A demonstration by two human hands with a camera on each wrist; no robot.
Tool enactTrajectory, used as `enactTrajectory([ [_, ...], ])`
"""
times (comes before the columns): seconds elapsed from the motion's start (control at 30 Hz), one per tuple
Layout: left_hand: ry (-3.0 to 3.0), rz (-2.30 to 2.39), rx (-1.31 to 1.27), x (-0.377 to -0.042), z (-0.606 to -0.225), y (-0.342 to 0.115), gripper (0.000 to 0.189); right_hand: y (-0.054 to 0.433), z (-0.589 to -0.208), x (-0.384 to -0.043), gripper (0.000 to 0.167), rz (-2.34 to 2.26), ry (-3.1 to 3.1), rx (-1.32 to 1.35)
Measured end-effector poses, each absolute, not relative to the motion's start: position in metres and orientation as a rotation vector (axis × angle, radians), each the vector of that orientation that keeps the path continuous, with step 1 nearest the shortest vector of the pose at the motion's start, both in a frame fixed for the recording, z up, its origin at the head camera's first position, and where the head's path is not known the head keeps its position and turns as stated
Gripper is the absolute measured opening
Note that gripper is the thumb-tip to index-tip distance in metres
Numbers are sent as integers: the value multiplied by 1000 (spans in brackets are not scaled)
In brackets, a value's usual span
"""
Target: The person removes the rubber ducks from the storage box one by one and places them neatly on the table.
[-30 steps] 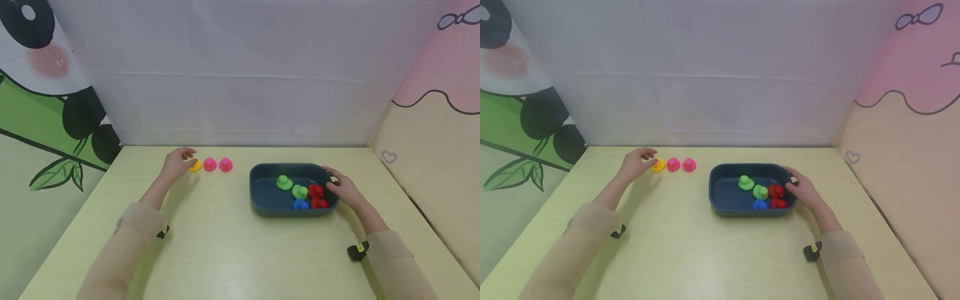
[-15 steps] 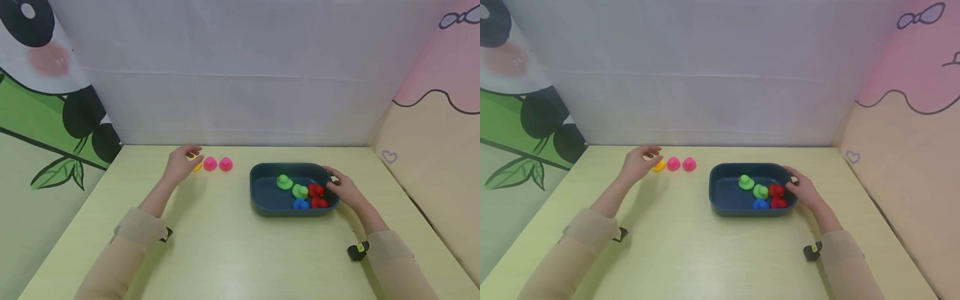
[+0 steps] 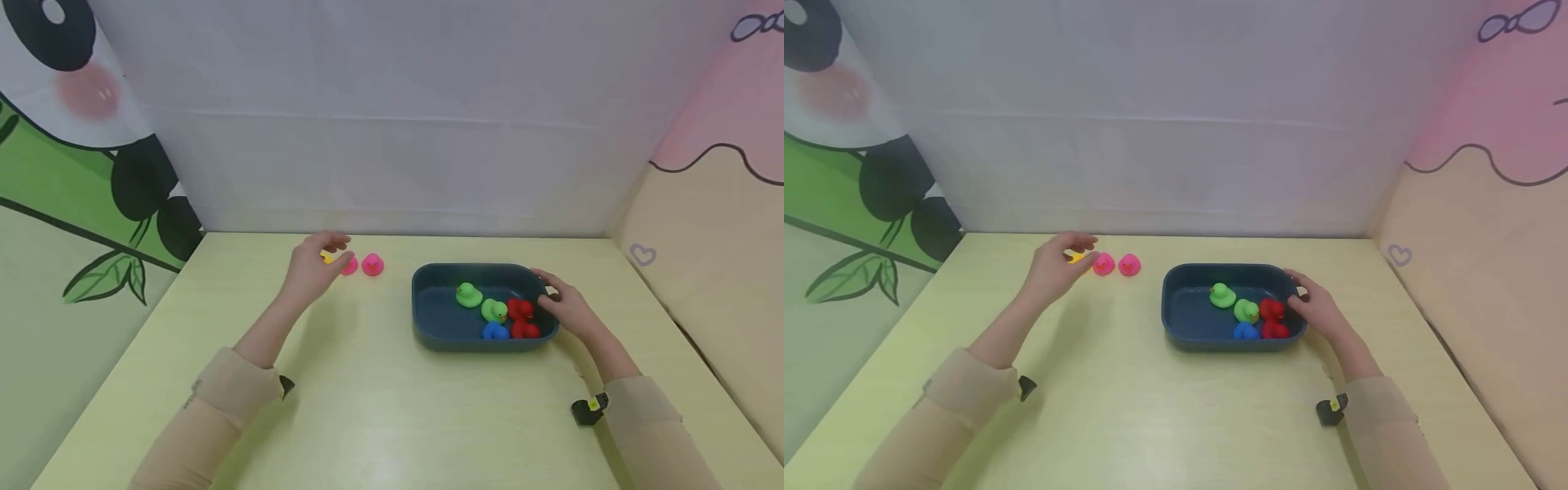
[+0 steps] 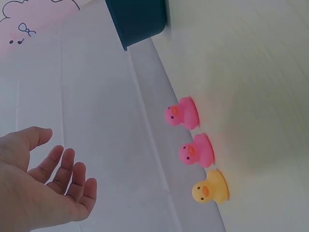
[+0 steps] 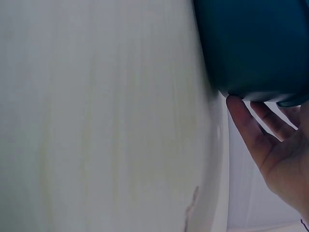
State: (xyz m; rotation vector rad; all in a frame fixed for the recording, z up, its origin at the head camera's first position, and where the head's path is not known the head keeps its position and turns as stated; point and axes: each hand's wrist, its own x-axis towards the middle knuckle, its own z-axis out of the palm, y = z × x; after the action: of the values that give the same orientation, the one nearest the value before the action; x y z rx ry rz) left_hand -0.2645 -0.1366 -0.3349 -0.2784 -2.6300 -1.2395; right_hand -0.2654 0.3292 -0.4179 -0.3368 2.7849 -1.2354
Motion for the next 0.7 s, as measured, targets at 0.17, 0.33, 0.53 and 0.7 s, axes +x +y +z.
enactTrajectory([
  [0.17, -2595, -1272, -308, -255, -333, -124, 32, 329, -418, -265, 55, -1244, 2776, -341],
  [0.33, -2557, -1322, -338, -249, -331, -110, 32, 329, -419, -266, 55, -1233, 2782, -351],
  [0.53, -2507, -1359, -415, -245, -334, -94, 32, 329, -418, -267, 55, -1230, 2785, -346],
  [0.7, -2475, -1368, -511, -240, -335, -79, 31, 329, -416, -266, 56, -1234, 2778, -333],
])
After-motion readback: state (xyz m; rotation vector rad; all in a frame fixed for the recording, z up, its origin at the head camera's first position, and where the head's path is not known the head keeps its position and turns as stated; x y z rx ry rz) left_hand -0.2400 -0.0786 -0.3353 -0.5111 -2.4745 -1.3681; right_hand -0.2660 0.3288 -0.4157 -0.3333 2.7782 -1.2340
